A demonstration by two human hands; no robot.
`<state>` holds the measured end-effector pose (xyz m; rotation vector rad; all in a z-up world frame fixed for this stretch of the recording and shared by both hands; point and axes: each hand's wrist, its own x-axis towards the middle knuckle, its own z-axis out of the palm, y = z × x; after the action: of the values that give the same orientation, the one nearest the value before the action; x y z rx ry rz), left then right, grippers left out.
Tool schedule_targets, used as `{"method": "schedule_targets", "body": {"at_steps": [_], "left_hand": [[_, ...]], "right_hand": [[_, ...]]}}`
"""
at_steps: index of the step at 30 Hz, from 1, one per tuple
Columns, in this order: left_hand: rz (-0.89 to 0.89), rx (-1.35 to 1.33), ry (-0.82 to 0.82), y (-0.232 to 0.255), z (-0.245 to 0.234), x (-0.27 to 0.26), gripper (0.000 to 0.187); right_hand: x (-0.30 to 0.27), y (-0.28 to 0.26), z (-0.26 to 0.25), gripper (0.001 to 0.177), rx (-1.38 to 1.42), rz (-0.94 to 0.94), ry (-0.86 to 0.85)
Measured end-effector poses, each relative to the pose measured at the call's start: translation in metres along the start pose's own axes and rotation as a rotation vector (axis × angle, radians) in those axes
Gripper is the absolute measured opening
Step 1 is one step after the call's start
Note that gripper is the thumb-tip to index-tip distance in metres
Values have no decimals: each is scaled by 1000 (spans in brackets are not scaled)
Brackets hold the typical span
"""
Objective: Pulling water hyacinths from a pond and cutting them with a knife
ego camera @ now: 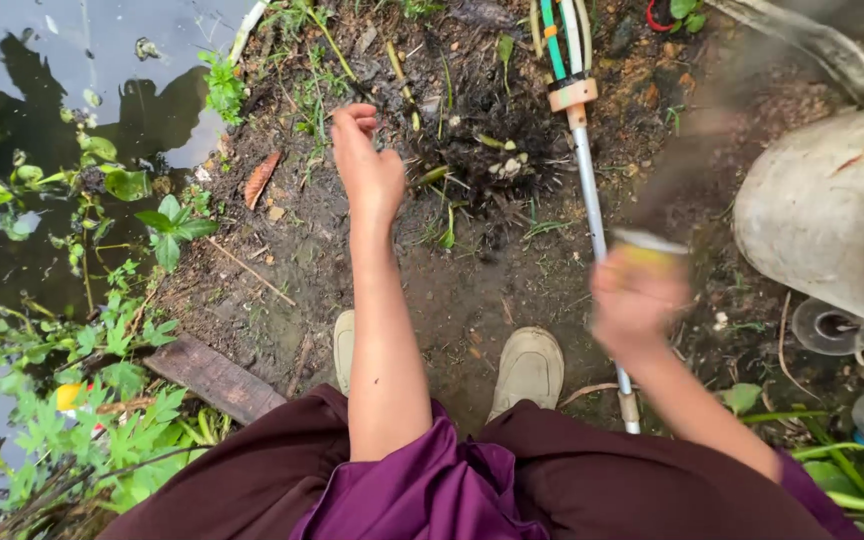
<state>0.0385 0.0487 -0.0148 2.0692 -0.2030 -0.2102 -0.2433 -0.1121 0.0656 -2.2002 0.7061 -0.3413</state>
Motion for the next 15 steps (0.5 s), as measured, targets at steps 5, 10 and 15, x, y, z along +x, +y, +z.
{"method": "schedule_targets", "body": {"at_steps": [5,10,15], "left_hand": [[167,-1,-34,16,-6,-5,57],[350,15,-408,26,38,-28,48],[312,325,-377,-7,85,-57,44]], "right_hand": [[-7,22,51,45,-634,251,-362],[-5,95,70,40,-323,474,-384],[1,61,42,37,575,804,-482]]}}
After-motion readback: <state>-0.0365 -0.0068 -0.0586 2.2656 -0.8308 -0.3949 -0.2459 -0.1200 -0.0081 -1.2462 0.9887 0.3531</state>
